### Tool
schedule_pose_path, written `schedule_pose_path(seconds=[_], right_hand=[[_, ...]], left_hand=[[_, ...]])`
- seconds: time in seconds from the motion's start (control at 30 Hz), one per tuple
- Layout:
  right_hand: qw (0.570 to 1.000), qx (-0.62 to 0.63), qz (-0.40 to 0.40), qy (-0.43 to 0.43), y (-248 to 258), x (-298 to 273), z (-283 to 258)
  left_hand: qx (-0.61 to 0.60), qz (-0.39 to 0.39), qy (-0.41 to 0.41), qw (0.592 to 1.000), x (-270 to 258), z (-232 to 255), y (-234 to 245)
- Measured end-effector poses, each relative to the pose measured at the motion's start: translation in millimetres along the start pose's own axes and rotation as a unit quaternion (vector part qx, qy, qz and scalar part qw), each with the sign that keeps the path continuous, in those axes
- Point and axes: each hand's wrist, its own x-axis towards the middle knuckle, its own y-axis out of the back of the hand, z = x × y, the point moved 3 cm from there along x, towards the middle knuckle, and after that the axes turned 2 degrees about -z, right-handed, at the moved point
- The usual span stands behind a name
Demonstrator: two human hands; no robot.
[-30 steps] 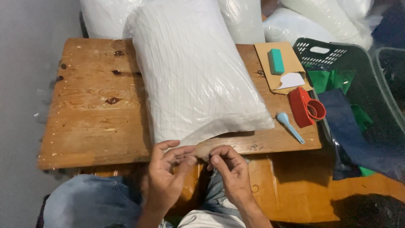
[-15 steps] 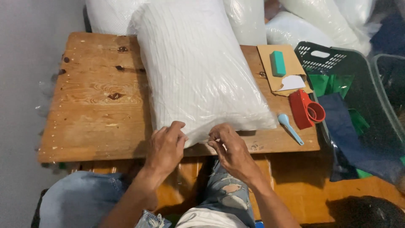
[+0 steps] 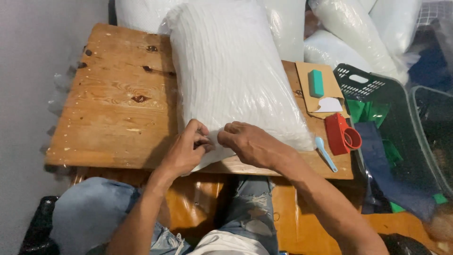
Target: The person is placing a large white pillow into a plastic bag, folding the edges, and sealing it with adhesive tape from a dispenser.
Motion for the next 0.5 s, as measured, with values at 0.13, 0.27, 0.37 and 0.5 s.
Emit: schedule_pose_path(seconds=[0.13,0.27,0.37,0.5], right_hand=[[0.998,-0.026,-0.051,0.035,-0.8,17.3,6.9],[0.994,-0.033,-0.092,0.038,5.8,30.0,1.8],[0.992,-0.037,-0.114,0.028,4.3,34.8,-2.1],[0.991,-0.045,-0.121,0.034,3.0,36.3,-2.3]], left_hand=[[-0.005,-0.006,0.004,1.0,-0.9,-2.7,1.0],[-0.01,-0.008,0.004,1.0,4.0,-8.3,3.5],[-0.025,-0.007,0.002,1.0,-1.5,-3.3,3.5],[-0.077,-0.006,-0.013,0.997,5.1,-14.1,-1.9]])
